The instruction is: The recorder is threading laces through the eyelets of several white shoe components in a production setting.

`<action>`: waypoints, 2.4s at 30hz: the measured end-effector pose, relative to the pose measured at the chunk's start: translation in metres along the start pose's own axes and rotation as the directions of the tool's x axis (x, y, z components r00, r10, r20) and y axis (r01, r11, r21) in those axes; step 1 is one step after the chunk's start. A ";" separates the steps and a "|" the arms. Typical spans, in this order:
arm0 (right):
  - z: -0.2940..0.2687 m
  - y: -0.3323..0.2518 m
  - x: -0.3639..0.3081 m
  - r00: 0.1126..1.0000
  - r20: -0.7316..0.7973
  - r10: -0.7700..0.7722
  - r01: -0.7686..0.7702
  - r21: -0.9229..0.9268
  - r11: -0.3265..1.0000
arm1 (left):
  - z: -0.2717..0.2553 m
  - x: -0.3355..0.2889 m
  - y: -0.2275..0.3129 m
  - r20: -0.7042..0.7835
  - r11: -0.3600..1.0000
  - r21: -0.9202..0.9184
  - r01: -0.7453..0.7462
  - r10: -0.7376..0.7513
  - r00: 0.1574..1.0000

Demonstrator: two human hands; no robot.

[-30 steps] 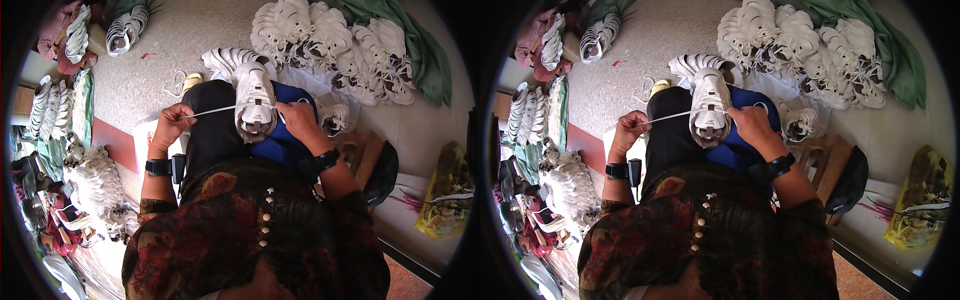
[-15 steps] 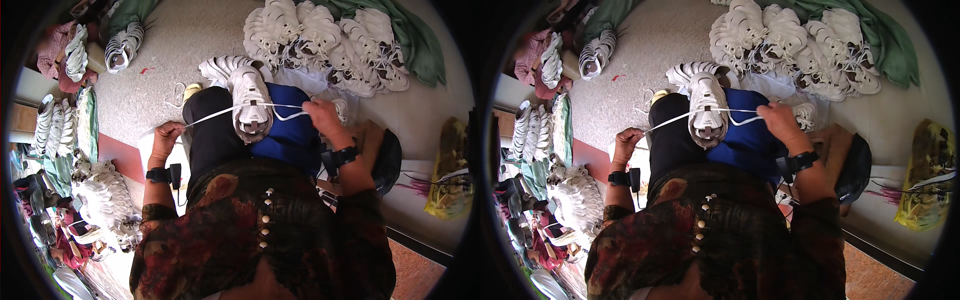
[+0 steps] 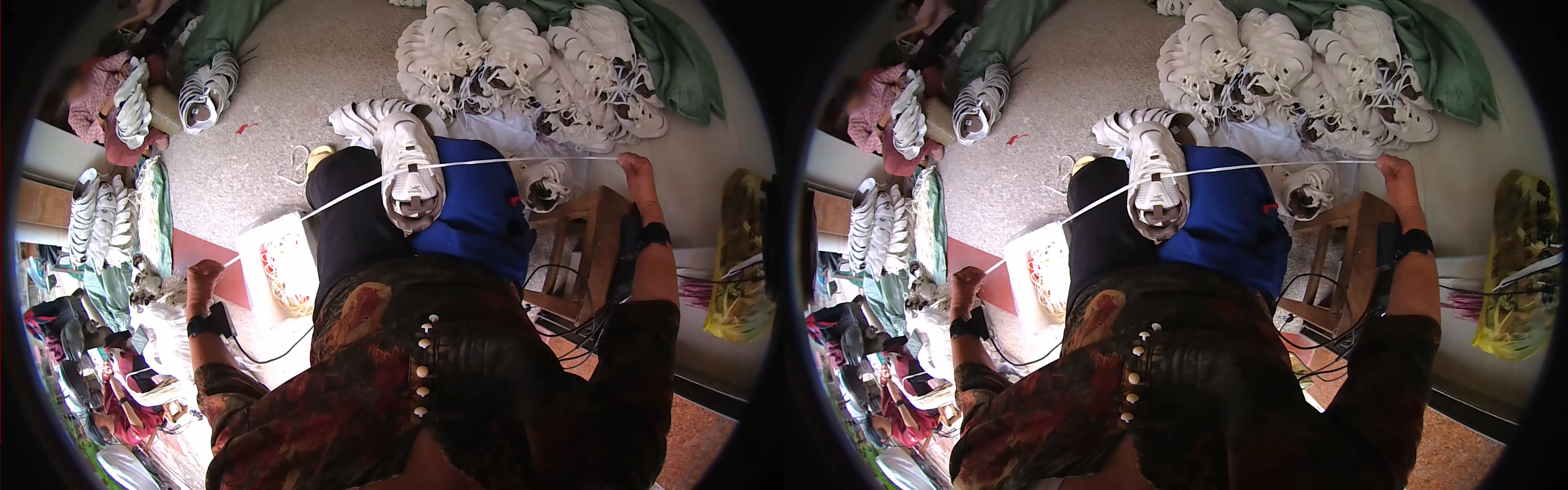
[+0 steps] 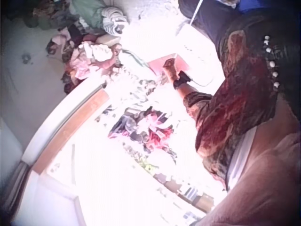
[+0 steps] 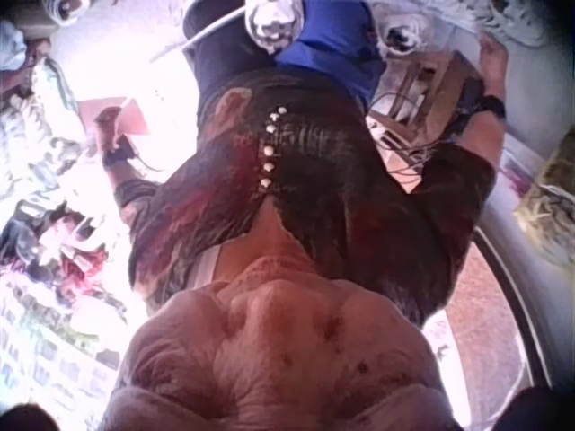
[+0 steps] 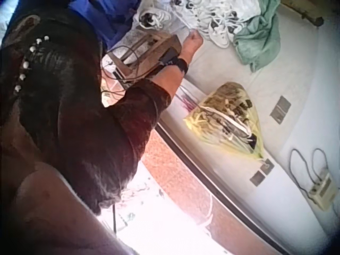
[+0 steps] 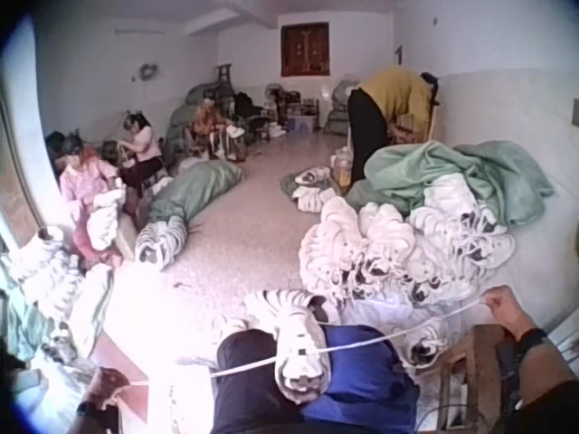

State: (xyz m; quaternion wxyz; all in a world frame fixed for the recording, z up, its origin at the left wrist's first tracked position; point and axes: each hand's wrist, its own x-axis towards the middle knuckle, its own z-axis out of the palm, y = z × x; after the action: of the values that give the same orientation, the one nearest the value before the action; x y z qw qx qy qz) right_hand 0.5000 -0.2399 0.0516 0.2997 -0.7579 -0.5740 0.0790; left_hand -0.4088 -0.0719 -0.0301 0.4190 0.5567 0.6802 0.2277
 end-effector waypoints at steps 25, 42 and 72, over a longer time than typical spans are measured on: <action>0.260 -0.238 0.000 0.962 0.271 -0.016 -0.186 0.702 0.687 | 0.282 0.000 0.234 0.535 0.915 -0.348 -0.202 0.371 0.759; 0.269 -0.260 0.001 0.967 0.054 -0.248 0.234 0.194 0.953 | 0.288 -0.011 0.231 0.363 0.896 -0.356 -0.264 0.393 0.845; 0.274 -0.258 -0.018 0.986 -0.072 -0.151 0.164 0.242 0.956 | 0.201 0.073 0.177 -0.328 0.906 0.238 -0.350 0.414 0.849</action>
State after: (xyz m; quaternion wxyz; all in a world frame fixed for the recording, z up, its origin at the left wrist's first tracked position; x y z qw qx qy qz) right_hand 0.1546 -0.1147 -0.0335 0.4120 -0.6686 -0.6100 0.1058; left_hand -0.1452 0.0147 -0.0247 0.1802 0.6613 0.6391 0.3490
